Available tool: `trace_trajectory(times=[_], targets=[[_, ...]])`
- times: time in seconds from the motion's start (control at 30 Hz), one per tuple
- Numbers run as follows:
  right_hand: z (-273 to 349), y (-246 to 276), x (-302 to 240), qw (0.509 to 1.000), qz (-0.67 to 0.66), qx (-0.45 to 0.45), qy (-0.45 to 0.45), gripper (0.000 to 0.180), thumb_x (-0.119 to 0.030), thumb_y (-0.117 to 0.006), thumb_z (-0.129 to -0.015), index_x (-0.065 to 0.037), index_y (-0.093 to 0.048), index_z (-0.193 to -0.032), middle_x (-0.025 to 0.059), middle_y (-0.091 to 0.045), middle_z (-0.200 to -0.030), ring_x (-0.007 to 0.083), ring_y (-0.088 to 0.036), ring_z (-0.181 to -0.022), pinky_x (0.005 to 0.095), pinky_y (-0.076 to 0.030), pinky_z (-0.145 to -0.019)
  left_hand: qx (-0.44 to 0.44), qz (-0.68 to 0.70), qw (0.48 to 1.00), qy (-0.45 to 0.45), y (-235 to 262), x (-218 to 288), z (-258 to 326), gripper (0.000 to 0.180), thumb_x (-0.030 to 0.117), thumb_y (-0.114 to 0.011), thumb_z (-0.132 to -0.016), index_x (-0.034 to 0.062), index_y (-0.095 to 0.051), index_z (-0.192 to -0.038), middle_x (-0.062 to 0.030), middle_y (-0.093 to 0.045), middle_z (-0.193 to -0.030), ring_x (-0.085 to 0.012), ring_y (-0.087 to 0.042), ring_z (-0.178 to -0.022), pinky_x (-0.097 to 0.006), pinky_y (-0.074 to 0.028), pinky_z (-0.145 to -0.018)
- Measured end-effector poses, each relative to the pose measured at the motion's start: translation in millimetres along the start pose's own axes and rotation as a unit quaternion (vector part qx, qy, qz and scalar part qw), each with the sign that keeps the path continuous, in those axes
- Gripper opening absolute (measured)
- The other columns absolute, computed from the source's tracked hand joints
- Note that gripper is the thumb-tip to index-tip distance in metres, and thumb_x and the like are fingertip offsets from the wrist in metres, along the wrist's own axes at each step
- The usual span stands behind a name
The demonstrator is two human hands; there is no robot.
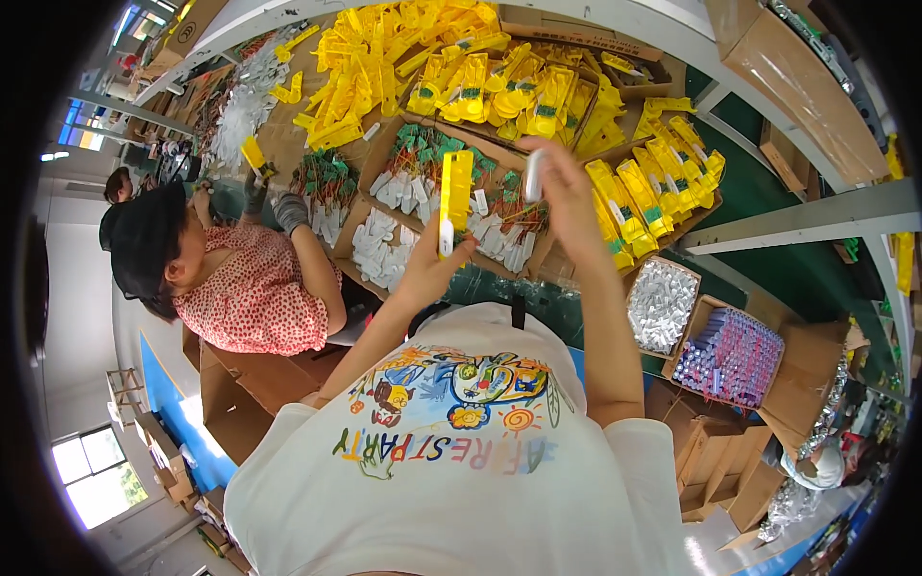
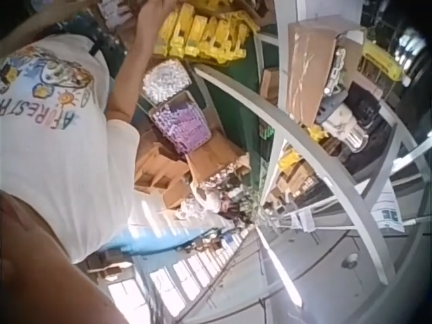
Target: Manually assembling yellow plastic solar lighting components at a factory production line.
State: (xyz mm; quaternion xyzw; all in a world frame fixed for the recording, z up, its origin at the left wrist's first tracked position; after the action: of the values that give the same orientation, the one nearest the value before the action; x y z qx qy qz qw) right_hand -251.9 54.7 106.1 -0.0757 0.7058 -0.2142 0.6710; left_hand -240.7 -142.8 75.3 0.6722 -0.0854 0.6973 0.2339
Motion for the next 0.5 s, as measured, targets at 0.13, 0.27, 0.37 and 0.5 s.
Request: trace_trajectory(times=[0.13,0.27,0.37,0.5], targets=[[2,-29,3,0.989,0.145,-0.006,0.035,0.025,-0.015,-0.043,-0.094,-0.005,-0.057,-0.112,-0.0015,-0.052,-0.09,0.0075,-0.051,-0.083,0.021,-0.041,-0.073,-0.038,-0.138,0.989,-0.03,-18,4,-3,0.049,0.008,-0.058,-0.083,0.0034,-0.036,-0.126,-0.0194,-0.058,-0.096,-0.0347,-0.059,-0.088,-0.037,-0.046,-0.075],[-5,-15,18,0.995,0.058,0.078,0.025,0.025,-0.015,-0.04,-0.094,-0.005,-0.058,-0.108,-0.0012,-0.05,-0.083,0.0086,-0.047,-0.076,0.0238,-0.04,-0.065,-0.01,-0.186,0.973,-0.135,-26,13,5,0.059,0.006,-0.059,-0.078,0.001,-0.035,-0.132,-0.0268,-0.057,-0.1,-0.0423,-0.058,-0.09,-0.042,-0.047,-0.075],[-3,-22,-23,0.835,0.478,0.153,0.227,0.031,-0.026,-0.039,-0.095,-0.004,-0.058,-0.104,0.0053,-0.054,-0.088,0.0142,-0.052,-0.079,0.0294,-0.042,-0.067,-0.036,-0.149,0.984,-0.094,-29,11,8,0.054,0.004,-0.059,-0.076,-0.0003,-0.043,-0.128,-0.0247,-0.06,-0.094,-0.0403,-0.06,-0.085,-0.039,-0.048,-0.072],[-13,-33,-19,0.876,0.457,-0.045,0.147,0.058,-0.045,-0.028,-0.096,-0.003,-0.065,-0.079,0.0103,-0.059,-0.075,0.0208,-0.057,-0.072,0.0318,-0.042,-0.067,-0.115,-0.078,0.988,-0.06,-18,0,-2,0.047,0.005,-0.062,-0.074,-0.0003,-0.052,-0.119,-0.0189,-0.063,-0.085,-0.024,-0.062,-0.071,-0.033,-0.048,-0.067]])
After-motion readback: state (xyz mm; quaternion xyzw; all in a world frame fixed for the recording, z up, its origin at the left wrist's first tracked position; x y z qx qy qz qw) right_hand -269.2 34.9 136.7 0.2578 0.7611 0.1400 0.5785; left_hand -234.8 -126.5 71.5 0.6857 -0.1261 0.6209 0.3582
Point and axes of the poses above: each hand's wrist, its own z-axis away from the middle knuckle, its own y-axis out of the back of the hand, x = y × z, the point moved 7 cm from there along -z, towards the middle knuckle
